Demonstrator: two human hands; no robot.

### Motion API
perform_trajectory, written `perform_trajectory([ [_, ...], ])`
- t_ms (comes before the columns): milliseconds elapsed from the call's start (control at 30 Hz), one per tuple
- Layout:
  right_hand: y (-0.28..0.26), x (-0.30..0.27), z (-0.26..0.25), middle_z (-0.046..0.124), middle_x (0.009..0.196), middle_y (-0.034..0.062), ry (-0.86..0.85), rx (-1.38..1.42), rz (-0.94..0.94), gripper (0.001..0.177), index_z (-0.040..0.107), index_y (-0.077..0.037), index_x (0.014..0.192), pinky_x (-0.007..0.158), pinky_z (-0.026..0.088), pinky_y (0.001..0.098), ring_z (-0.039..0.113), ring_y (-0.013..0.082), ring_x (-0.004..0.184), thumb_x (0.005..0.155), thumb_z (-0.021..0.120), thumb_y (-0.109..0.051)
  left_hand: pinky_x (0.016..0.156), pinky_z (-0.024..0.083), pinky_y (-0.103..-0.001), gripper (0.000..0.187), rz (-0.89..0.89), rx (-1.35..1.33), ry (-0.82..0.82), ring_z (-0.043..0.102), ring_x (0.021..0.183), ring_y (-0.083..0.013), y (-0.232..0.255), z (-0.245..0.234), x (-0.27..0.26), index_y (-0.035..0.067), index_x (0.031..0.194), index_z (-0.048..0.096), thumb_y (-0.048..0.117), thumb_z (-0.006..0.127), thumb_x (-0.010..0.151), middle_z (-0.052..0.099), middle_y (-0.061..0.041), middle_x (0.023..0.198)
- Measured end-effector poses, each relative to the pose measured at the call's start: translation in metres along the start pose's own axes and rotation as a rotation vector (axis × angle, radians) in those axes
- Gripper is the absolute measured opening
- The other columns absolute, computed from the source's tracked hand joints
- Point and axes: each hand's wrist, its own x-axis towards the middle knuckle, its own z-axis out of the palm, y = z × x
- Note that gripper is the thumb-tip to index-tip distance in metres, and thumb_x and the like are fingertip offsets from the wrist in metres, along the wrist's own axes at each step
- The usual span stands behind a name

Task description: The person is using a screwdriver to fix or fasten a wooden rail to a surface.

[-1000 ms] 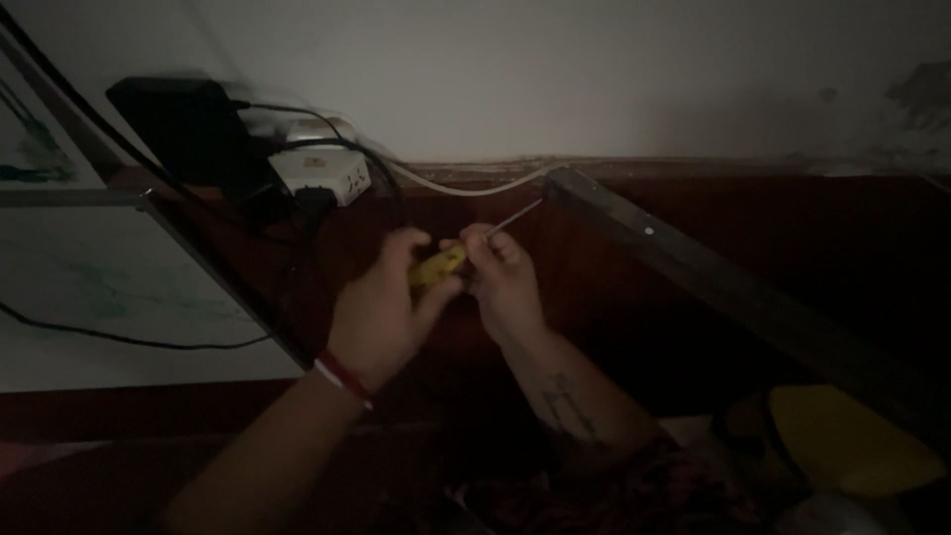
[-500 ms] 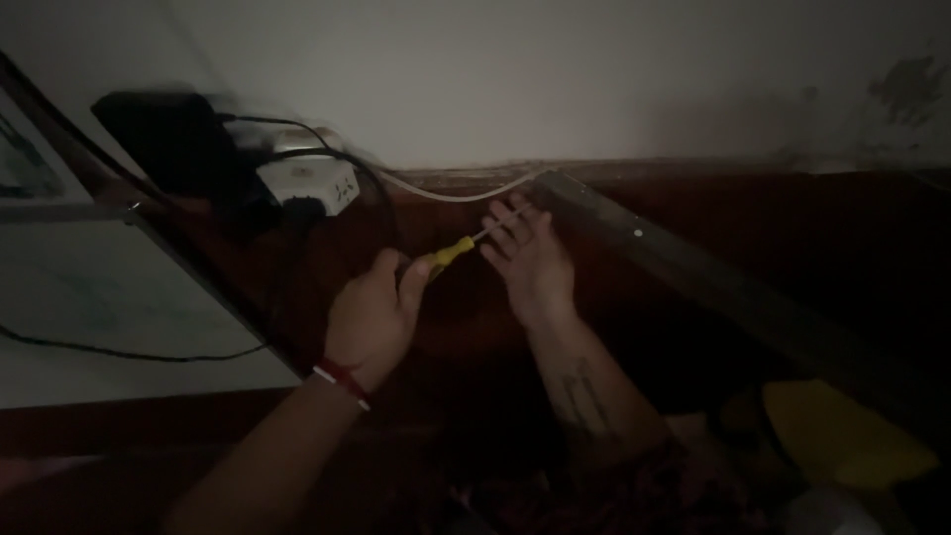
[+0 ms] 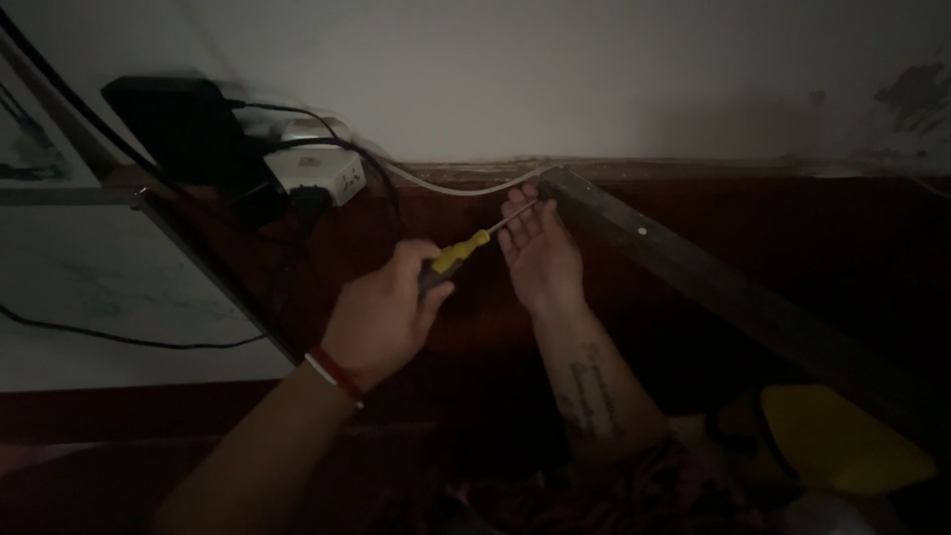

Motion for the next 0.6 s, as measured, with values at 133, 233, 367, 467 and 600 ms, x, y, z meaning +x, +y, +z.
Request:
perform_trajectory([
  [133, 0.002, 0.006, -0.01, 0.063, 0.131, -0.0018, 0.007, 0.015, 0.018, 0.04, 0.063, -0.019, 0.132, 0.106, 0.044, 0.0336, 0.056, 0.0159, 0.124, 0.104, 0.053, -0.046, 0.052, 0.055, -0.039, 0.038, 0.182, 0.141, 0.122, 0.071, 0.065, -0.0311, -0.009, 0.011, 0.001, 0.001, 0.121, 0.053, 0.028, 0.067, 0.099, 0.072, -0.019, 0.092],
  [233, 0.001, 0.007, -0.011, 0.063, 0.128, -0.0037, -0.024, 0.048, 0.046, 0.039, 0.064, -0.02, 0.132, 0.107, 0.043, 0.0324, 0.055, 0.0144, 0.122, 0.106, 0.055, -0.047, 0.051, 0.055, -0.039, 0.033, 0.128, 0.104, 0.194, 0.07, 0.063, -0.03, -0.002, 0.006, 0.006, 0.001, 0.116, 0.055, 0.029, 0.065, 0.101, 0.072, -0.018, 0.086],
  [367, 0.0, 0.008, -0.009, 0.063, 0.131, -0.0049, 0.024, 0.039, 0.084, 0.038, 0.064, -0.023, 0.129, 0.107, 0.042, 0.0322, 0.055, 0.0139, 0.127, 0.103, 0.054, -0.048, 0.052, 0.053, -0.042, 0.033, -0.138, -0.018, 0.171, 0.069, 0.062, -0.0307, 0.008, -0.004, 0.018, 0.001, 0.109, 0.056, 0.033, 0.056, 0.105, 0.071, -0.017, 0.079],
  [467, 0.003, 0.009, -0.011, 0.062, 0.134, -0.0049, 0.036, 0.041, 0.095, 0.039, 0.064, -0.023, 0.13, 0.109, 0.04, 0.0328, 0.053, 0.0145, 0.129, 0.102, 0.054, -0.049, 0.057, 0.052, -0.044, 0.044, -0.34, -0.09, 0.095, 0.067, 0.064, -0.0316, 0.003, 0.002, 0.017, 0.001, 0.101, 0.059, 0.042, 0.046, 0.107, 0.07, -0.018, 0.077],
  [600, 0.003, 0.005, -0.01, 0.061, 0.137, -0.0041, 0.001, 0.056, 0.081, 0.042, 0.064, -0.023, 0.132, 0.111, 0.039, 0.0313, 0.053, 0.0146, 0.132, 0.101, 0.054, -0.049, 0.07, 0.051, -0.045, 0.067, -0.53, -0.272, -0.026, 0.065, 0.072, -0.0299, -0.007, 0.014, 0.015, 0.0, 0.083, 0.067, 0.055, 0.035, 0.107, 0.069, -0.015, 0.077],
])
